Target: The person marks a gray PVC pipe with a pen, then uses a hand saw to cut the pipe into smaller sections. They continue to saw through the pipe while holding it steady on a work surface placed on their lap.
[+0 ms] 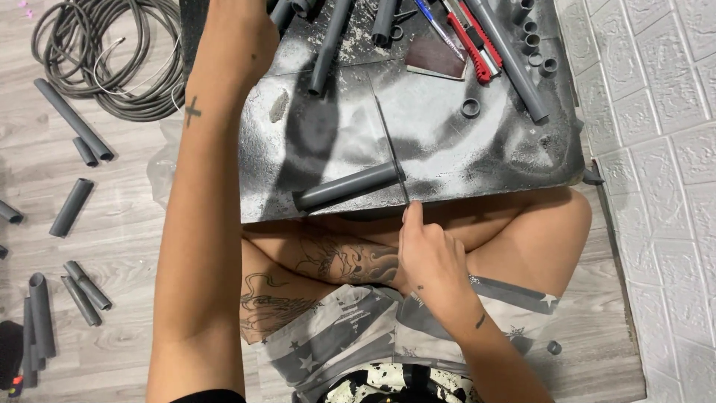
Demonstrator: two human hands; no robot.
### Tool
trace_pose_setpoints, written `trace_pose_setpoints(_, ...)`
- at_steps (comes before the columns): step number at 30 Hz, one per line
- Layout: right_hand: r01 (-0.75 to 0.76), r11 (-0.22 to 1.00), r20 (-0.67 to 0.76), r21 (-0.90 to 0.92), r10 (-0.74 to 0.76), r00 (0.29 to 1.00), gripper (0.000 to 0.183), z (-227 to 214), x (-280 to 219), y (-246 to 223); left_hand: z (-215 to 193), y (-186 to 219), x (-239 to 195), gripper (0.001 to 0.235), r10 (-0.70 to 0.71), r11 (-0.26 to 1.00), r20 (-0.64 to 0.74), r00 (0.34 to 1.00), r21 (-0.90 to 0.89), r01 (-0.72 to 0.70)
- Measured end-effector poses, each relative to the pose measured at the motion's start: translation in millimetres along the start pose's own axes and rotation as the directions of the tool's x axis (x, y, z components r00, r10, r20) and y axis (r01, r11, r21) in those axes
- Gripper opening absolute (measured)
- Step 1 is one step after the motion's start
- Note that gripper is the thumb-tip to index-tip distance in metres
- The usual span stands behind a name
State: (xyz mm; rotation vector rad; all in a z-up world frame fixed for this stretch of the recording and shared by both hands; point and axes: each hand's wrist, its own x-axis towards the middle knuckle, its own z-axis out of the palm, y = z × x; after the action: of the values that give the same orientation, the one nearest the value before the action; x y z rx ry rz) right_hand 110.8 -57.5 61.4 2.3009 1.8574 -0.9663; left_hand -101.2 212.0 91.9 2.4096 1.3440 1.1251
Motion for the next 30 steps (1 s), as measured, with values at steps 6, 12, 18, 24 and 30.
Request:
trace_pose_setpoints(6, 0.003, 1.0, -0.004, 0.009, -0.003, 1.0, 0.042, -7.3, -5.0, -5.4, -5.5, 55.7, -60.0, 0.021, 0.078, 0.982, -0.079, 0.994, 0.175, -0.063)
trace_pose_setpoints(12, -0.031, 0.999, -0.005, 0.039, 0.031, 0.999, 0.038, -1.6, 0.5, -0.6, 65.7, 134.8, -170.9, 0.045, -0.275, 0.928, 0.054, 0.96, 0.275, 0.25)
trace_pose_setpoints(18, -0.009, 1.0, -0.026, 0.011, 0.009, 1.0, 0.036, -3.6, -0.5, -1.6, 98.8, 137.6, -193.3, 0.045, -0.212, 0.939, -0.012, 0.977, 0.274, 0.207)
trace_pose_setpoints(24, 0.016, 1.0, -0.05, 0.026, -0.014, 0.999, 0.033, -2.5, -1.6, 0.6, 102.2, 127.7, -198.0, 0.034, -0.164, 0.945, -0.085, 0.983, 0.272, 0.182)
trace_pose_setpoints(30, 0.037, 0.999, -0.09, 0.032, -0.034, 0.995, 0.034, -1.2, 0.1, 1.9, 97.5, 130.5, -192.8, 0.037, -0.196, 0.938, -0.082, 0.977, 0.275, 0.211)
